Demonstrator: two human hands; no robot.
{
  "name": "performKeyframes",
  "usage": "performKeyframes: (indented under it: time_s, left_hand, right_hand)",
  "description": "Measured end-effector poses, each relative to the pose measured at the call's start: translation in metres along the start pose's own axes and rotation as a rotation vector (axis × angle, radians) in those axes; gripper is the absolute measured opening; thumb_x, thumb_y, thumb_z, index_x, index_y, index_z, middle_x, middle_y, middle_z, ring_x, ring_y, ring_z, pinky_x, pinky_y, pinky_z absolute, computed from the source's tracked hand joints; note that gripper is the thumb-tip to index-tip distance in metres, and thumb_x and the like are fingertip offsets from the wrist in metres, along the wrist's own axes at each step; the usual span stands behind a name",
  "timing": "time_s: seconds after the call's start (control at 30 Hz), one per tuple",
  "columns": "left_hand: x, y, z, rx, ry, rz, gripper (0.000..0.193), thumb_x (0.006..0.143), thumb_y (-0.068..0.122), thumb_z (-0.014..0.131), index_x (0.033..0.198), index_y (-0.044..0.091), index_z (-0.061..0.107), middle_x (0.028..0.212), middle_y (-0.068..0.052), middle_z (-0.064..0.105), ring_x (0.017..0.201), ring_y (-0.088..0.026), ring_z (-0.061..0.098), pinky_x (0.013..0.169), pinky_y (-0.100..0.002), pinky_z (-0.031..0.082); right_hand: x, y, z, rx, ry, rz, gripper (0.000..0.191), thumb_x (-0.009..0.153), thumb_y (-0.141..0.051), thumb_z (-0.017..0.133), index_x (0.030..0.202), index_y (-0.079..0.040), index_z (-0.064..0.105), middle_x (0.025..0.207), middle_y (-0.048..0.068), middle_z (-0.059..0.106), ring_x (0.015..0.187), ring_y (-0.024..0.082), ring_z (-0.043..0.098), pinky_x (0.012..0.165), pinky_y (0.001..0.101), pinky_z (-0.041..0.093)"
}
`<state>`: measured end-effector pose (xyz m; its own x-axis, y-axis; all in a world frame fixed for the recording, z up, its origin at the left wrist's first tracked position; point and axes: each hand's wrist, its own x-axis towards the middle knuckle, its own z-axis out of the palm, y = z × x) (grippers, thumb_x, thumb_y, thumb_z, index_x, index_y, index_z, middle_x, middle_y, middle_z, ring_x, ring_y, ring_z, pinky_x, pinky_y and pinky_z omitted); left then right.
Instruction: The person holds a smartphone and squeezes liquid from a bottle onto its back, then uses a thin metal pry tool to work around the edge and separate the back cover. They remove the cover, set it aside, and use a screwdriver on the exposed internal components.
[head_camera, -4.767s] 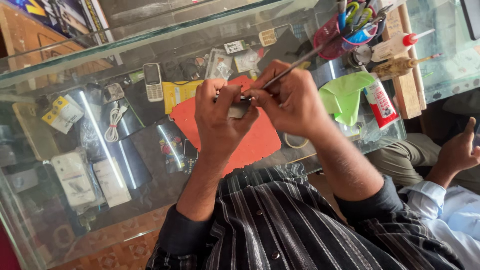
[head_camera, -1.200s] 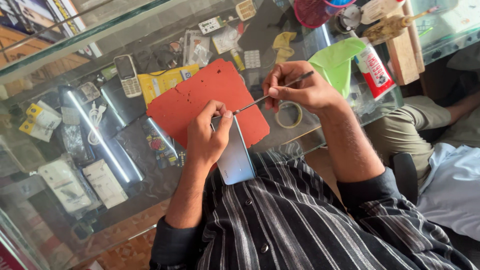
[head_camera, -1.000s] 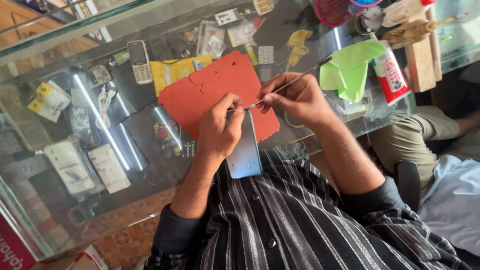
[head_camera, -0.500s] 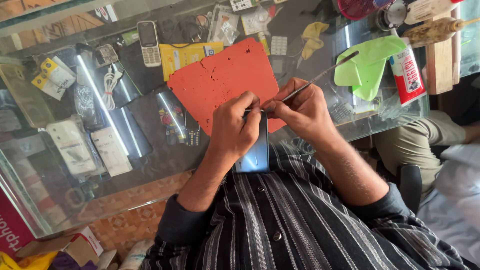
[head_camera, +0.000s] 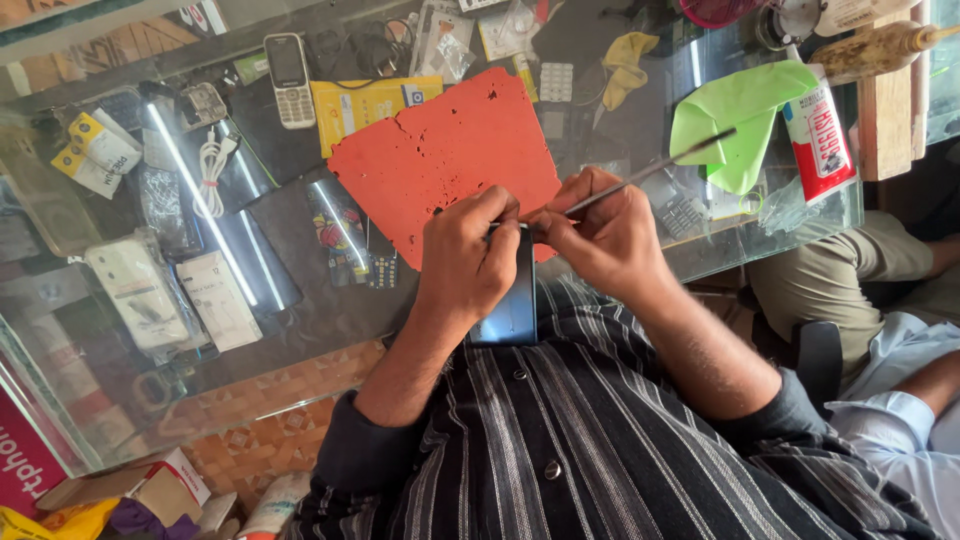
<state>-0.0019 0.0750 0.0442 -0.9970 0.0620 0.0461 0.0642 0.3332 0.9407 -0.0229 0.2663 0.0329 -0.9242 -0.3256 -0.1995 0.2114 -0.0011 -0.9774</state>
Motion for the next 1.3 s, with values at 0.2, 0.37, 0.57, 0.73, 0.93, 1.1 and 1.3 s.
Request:
performKeyframes:
  time_s: [0.2,0.37,0.57,0.73,0.93,1.1,1.3]
  left_hand:
    - [0.001,-0.001,0.006,0.026,-0.007,-0.012,0.008,0.090,0.009,0.054,0.084,0.003,0.056,0.069,-0.013,0.057,0.064,-0.031,0.062,0.059,-0.042,0.046]
    - [-0.001,-0.002,0.007,0.033,0.011,-0.010,0.007,0.088,0.009,0.056,0.084,0.004,0.056,0.070,-0.012,0.058,0.064,-0.030,0.061,0.059,-0.041,0.047]
    - [-0.002,0.002,0.008,0.038,0.042,0.026,0.017,0.095,0.016,0.062,0.084,0.005,0.056,0.073,-0.008,0.061,0.067,-0.026,0.065,0.060,-0.039,0.049]
    - [0.000,0.006,0.007,0.100,0.049,0.005,0.027,0.093,0.020,0.073,0.079,0.005,0.056,0.069,-0.006,0.060,0.062,-0.024,0.064,0.056,-0.037,0.047]
    - [-0.001,-0.004,-0.003,0.022,0.054,0.032,0.022,0.097,0.015,0.071,0.085,0.004,0.056,0.075,-0.005,0.062,0.070,-0.020,0.066,0.065,-0.032,0.052]
    - [-0.007,-0.012,-0.007,-0.062,0.023,0.012,0.024,0.097,0.013,0.073,0.086,0.003,0.055,0.075,-0.004,0.062,0.071,-0.014,0.065,0.068,-0.030,0.053]
    - [-0.010,-0.014,-0.005,-0.055,0.029,-0.042,0.025,0.094,0.014,0.076,0.084,0.003,0.056,0.074,-0.003,0.061,0.068,-0.011,0.063,0.064,-0.027,0.052]
  right_hand:
    - [0.000,-0.002,-0.003,0.047,0.051,0.203,0.014,0.096,-0.003,0.070,0.096,0.003,0.058,0.093,0.016,0.078,0.089,0.016,0.077,0.078,0.0277,0.064]
    - [-0.006,0.003,-0.001,0.093,0.080,0.148,0.012,0.098,-0.002,0.070,0.096,0.003,0.060,0.096,0.016,0.077,0.086,0.015,0.074,0.075,0.0276,0.062]
    - [-0.011,0.011,0.003,0.211,0.132,0.164,0.008,0.097,0.000,0.067,0.094,0.002,0.060,0.098,0.016,0.075,0.090,0.017,0.075,0.080,0.0326,0.066]
    - [-0.007,0.013,0.000,0.397,0.092,0.207,0.009,0.100,0.002,0.066,0.094,0.004,0.060,0.098,0.019,0.075,0.091,0.021,0.076,0.084,0.0370,0.066]
    - [-0.011,0.016,0.010,0.346,0.108,0.136,0.008,0.098,0.003,0.067,0.100,0.003,0.058,0.101,0.016,0.072,0.096,0.020,0.075,0.089,0.0368,0.066]
    - [-0.018,0.017,0.016,0.318,0.120,0.096,0.010,0.099,0.002,0.068,0.098,0.004,0.058,0.102,0.015,0.071,0.098,0.022,0.076,0.087,0.0388,0.067]
    - [-0.018,0.020,0.015,0.329,0.113,0.106,0.007,0.098,0.002,0.064,0.098,0.004,0.057,0.099,0.015,0.072,0.096,0.023,0.077,0.085,0.0388,0.067]
